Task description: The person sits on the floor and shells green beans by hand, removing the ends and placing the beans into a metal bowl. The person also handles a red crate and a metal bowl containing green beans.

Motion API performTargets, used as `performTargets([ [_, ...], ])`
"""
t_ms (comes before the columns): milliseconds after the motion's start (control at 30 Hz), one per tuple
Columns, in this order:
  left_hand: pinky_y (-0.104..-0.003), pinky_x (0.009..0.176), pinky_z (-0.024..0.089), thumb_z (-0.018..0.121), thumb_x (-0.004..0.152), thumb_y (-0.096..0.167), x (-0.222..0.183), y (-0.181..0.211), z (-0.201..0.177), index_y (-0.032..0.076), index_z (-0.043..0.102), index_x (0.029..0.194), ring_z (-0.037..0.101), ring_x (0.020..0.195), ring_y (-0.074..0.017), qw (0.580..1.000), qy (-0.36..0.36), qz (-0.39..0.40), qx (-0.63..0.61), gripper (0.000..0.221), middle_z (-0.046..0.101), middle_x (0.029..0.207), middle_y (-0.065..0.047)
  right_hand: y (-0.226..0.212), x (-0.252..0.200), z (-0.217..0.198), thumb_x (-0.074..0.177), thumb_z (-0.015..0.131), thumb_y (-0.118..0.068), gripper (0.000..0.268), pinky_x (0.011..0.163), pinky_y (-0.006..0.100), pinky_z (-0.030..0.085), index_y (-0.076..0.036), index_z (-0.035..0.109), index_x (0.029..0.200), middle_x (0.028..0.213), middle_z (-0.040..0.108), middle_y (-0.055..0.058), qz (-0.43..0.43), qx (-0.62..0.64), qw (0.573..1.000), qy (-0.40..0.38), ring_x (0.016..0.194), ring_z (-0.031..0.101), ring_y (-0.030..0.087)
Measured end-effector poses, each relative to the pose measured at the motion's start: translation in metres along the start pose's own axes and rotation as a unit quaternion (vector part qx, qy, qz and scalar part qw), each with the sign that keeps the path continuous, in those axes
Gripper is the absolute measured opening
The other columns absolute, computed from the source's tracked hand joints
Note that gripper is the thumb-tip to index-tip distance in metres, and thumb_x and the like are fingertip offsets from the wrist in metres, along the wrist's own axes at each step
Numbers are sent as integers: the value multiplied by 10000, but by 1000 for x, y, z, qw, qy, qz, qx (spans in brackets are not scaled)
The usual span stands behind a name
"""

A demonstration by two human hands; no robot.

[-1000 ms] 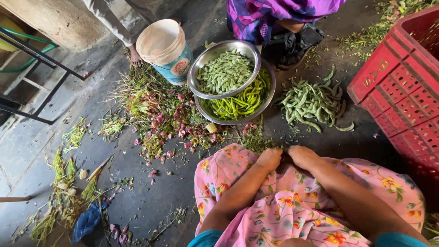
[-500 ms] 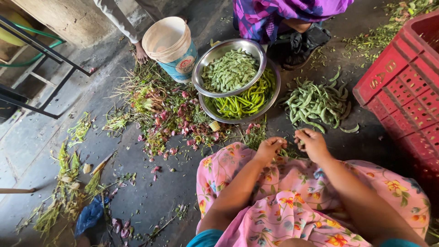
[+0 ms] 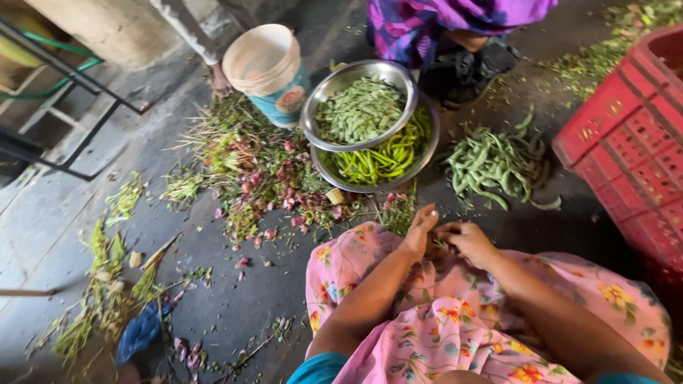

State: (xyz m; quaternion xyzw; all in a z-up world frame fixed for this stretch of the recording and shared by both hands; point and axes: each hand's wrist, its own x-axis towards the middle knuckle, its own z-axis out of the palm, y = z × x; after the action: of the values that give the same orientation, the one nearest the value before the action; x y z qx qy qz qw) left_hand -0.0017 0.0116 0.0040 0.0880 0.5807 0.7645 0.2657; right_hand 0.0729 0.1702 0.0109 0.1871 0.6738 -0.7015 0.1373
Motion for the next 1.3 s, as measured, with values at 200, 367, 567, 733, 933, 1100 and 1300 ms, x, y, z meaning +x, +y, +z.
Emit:
performTargets([
  [200,-394,802,528,581,952,503,1,-15,-2,283,412,1513,632,969,-242,965,-46,-246,-76,626,632,1189,-83,19,8,16,793,764,-197,303,764,392,584,-51,772,1059,977,828,168,-172,-195,965,-27,830,766,266],
  [367,-422,823,544,669,991,231,0,-8,-6,86,711,1314,652,968,-286,980,-79,40,181,356,701,1135,-156,6,12,-5,844,691,-200,236,780,466,562,-42,733,1015,931,728,257,-189,-352,911,99,910,705,424],
  [567,-476,847,566,619,865,102,-6,-5,-11,57,742,1026,692,900,-420,850,-10,169,498,208,716,972,-237,-15,-4,-4,848,658,-208,173,817,539,539,-50,667,918,998,707,200,-231,-443,857,130,936,662,445],
  [733,-500,827,561,621,845,121,-7,-5,-11,21,710,941,681,892,-450,831,-19,237,503,164,701,962,-243,-19,-14,3,825,572,-120,172,794,534,558,-54,613,979,1060,680,190,-252,-512,812,125,944,680,425],
  [933,-541,795,549,650,900,162,-10,-11,-13,-3,672,966,677,905,-489,803,-1,131,581,179,673,999,-301,-12,-5,4,910,491,-171,203,775,478,592,-73,615,1037,1068,674,168,-236,-593,766,69,930,717,357],
  [1100,-513,784,582,595,889,112,-18,-15,-4,70,702,1072,711,938,-432,714,-64,133,685,216,681,1078,-217,5,3,9,895,551,-194,201,789,497,589,-53,684,948,1030,713,212,-163,-649,742,42,915,733,383],
  [1300,-482,741,582,647,802,138,-17,-10,-2,44,748,892,713,857,-386,783,-56,166,596,165,715,960,-193,6,1,-11,839,569,-167,230,841,486,569,-25,736,909,1017,718,198,-210,-639,740,6,957,710,385],
])
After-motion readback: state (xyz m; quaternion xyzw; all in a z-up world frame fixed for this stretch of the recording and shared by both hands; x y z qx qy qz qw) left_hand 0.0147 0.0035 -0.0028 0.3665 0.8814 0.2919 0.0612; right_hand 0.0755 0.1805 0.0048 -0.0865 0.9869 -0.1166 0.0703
